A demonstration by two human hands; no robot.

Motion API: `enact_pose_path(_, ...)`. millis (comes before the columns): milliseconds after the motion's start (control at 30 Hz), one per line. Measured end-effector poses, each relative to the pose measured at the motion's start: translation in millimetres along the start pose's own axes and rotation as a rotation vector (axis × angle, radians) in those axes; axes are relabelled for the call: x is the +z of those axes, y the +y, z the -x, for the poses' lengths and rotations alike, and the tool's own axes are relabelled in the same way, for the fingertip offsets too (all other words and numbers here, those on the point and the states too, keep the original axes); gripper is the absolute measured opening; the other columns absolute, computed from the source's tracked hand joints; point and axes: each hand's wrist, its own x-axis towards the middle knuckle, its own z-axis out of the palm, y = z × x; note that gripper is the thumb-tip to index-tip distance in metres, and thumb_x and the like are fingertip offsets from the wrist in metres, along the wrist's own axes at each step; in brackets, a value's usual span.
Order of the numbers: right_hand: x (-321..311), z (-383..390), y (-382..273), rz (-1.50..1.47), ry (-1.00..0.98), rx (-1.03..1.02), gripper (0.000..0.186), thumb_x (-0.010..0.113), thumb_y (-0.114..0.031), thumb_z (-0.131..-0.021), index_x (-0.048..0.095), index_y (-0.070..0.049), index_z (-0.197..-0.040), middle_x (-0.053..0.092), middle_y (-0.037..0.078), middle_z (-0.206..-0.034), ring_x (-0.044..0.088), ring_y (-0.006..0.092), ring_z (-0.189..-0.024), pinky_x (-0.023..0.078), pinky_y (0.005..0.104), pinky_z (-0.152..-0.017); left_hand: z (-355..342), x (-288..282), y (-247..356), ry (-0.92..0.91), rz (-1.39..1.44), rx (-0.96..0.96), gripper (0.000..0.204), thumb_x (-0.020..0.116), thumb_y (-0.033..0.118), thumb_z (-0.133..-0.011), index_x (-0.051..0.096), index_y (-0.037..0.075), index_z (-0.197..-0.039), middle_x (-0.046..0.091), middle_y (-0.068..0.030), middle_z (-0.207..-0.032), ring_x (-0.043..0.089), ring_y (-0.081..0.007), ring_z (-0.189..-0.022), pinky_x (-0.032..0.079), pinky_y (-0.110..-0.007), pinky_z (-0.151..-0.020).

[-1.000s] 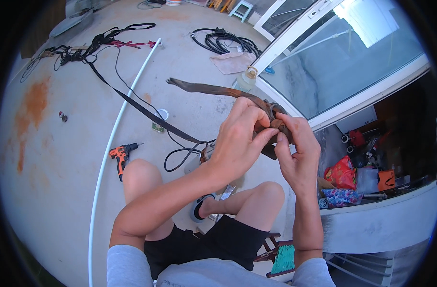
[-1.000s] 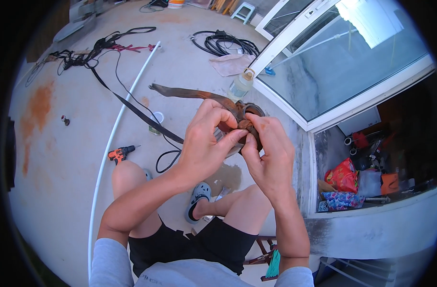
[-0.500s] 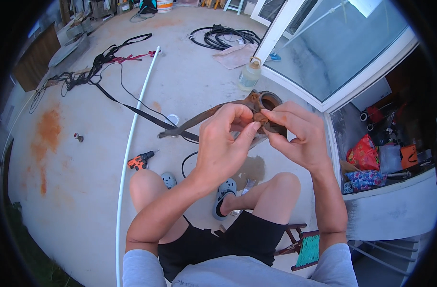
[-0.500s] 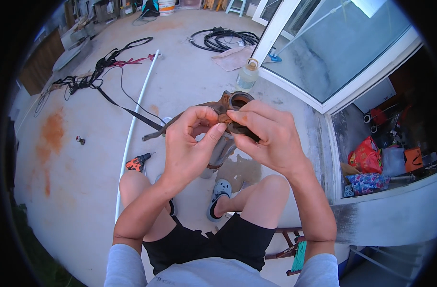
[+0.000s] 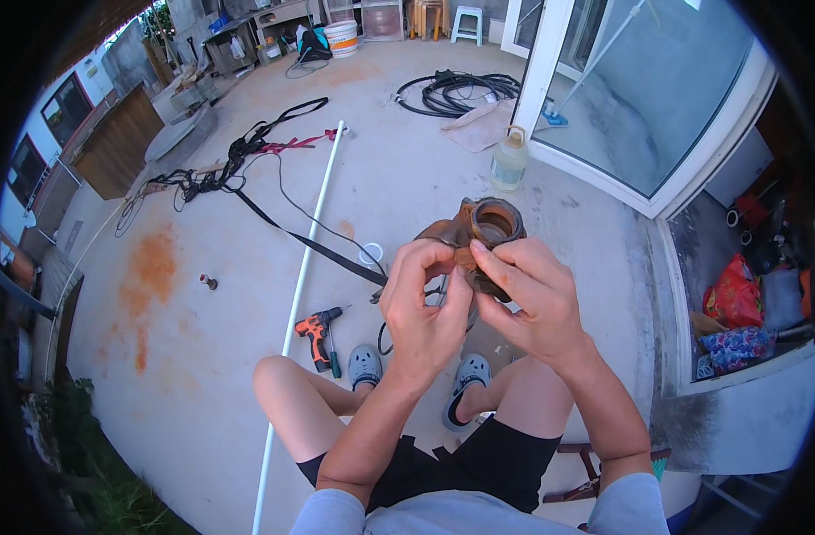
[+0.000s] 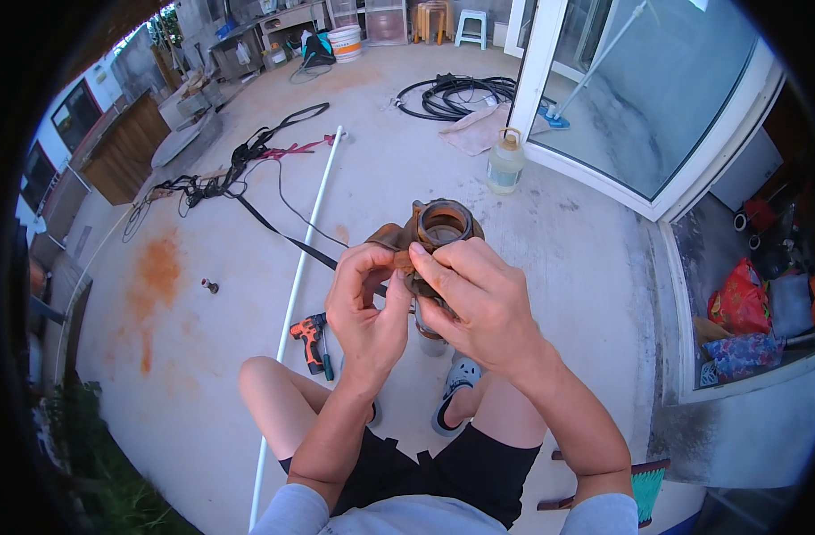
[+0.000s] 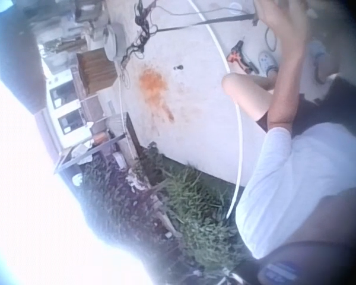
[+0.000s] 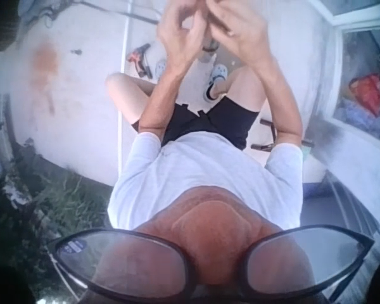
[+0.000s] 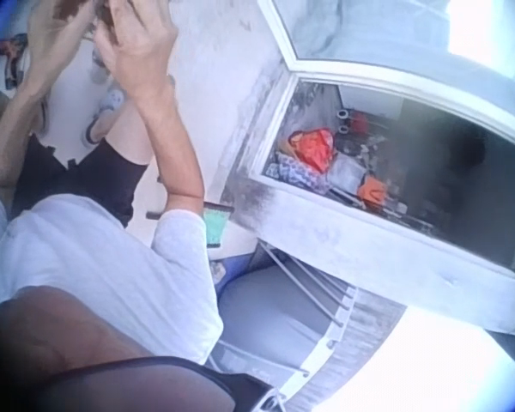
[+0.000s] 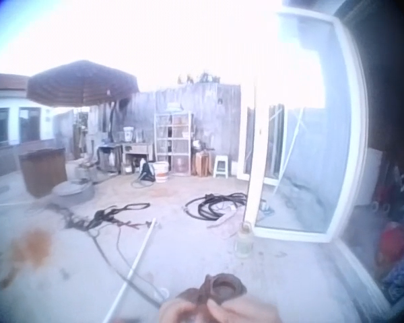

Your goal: The person attaches a leather strap to the top of a submersible water pump by threading it through a metal fitting and securing it by hand.

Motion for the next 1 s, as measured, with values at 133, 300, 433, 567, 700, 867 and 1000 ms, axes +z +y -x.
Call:
enact_pose_path(133, -1.7, -3.1, 0.5, -0.054, -0.042, 0.014, 0.048, 0.077, 0.002, -0.065, 0.073, -0.001, -0.113, 0.061, 0.006, -0.091, 0.064, 0.0225, -0.078, 0.052, 0.0327, -0.06, -12.3, -10.8, -5.1, -0.145, -0.048, 0.062, 0.022, 0.06, -0.01, -0.081, 0.054, -0.003, -0.101, 0.057, -0.0126, -0.095, 0.057, -0.0211, -0.075, 0.049, -0.033, -0.07)
enact_pose_path(300, 0.8, -5.4, -0.3, 0.086, -0.003, -0.015, 0.045, 0.079, -0.001, -0.065, 0.072, 0.0, -0.109, 0.06, 0.006, -0.092, 0.064, 0.0209, -0.076, 0.052, 0.0324, -0.058, -15.4, -15.2, 2.4, -0.247, -0.084, -0.135, 0.016, 0.056, -0.004, -0.083, 0.052, -0.002, -0.098, 0.054, -0.0119, -0.088, 0.053, -0.0208, -0.071, 0.047, -0.034, -0.067)
enact_pose_path(433, 6.2, -7.3, 2.9, 0.128, 0.049, -0.045, 0.039, 0.079, -0.002, -0.066, 0.071, 0.0, -0.104, 0.06, 0.006, -0.092, 0.064, 0.0201, -0.074, 0.051, 0.0316, -0.056, -27.8, -21.2, 15.9, -0.359, -0.11, -0.319, 0.013, 0.054, 0.0, -0.083, 0.049, -0.001, -0.095, 0.053, -0.0123, -0.08, 0.053, -0.0245, -0.068, 0.046, -0.036, -0.065)
enact_pose_path(567, 5.6, -9.5, 7.6, 0.153, 0.04, -0.079, 0.036, 0.077, 0.0, -0.067, 0.071, 0.001, -0.102, 0.059, 0.005, -0.09, 0.063, 0.0193, -0.072, 0.05, 0.0307, -0.054, -78.2, -37.5, 11.5, -0.631, -0.31, -0.057, 0.014, 0.055, 0.0, -0.082, 0.049, -0.002, -0.094, 0.055, -0.0149, -0.08, 0.053, -0.0283, -0.066, 0.046, -0.038, -0.063)
enact_pose_path(700, 4.1, -4.3, 3.1, 0.182, 0.043, -0.092, 0.037, 0.077, 0.002, -0.067, 0.071, 0.002, -0.104, 0.056, 0.005, -0.085, 0.061, 0.0183, -0.068, 0.049, 0.0298, -0.052, -106.5, -42.9, 7.0, -1.083, -0.259, 0.053, 0.016, 0.054, -0.004, -0.08, 0.052, 0.0, -0.096, 0.059, -0.0087, -0.085, 0.059, -0.0187, -0.076, 0.05, -0.031, -0.07)
enact_pose_path(867, 19.2, 8.6, -0.7, 0.156, 0.087, -0.078, 0.044, 0.076, 0.005, -0.067, 0.072, 0.003, -0.111, 0.056, 0.004, -0.083, 0.06, 0.0176, -0.066, 0.048, 0.0297, -0.052, -15.8, -21.6, 13.3, -0.329, 0.302, -0.441, 0.014, 0.059, 0.002, -0.1, 0.056, 0.0, -0.114, 0.061, -0.0019, -0.095, 0.059, -0.0079, -0.085, 0.051, -0.024, -0.076)
enact_pose_path(1000, 19.0, 9.2, -3.5, 0.101, 0.11, -0.037, 0.052, 0.076, 0.007, -0.062, 0.073, 0.004, -0.114, 0.06, 0.008, -0.086, 0.062, 0.0222, -0.069, 0.05, 0.0335, -0.056, -3.5, -12.8, 15.4, -0.121, 0.312, -0.461, 0.014, 0.06, 0.0, -0.101, 0.058, 0.0, -0.115, 0.061, -0.0013, -0.101, 0.056, -0.0049, -0.09, 0.048, -0.02, -0.079)
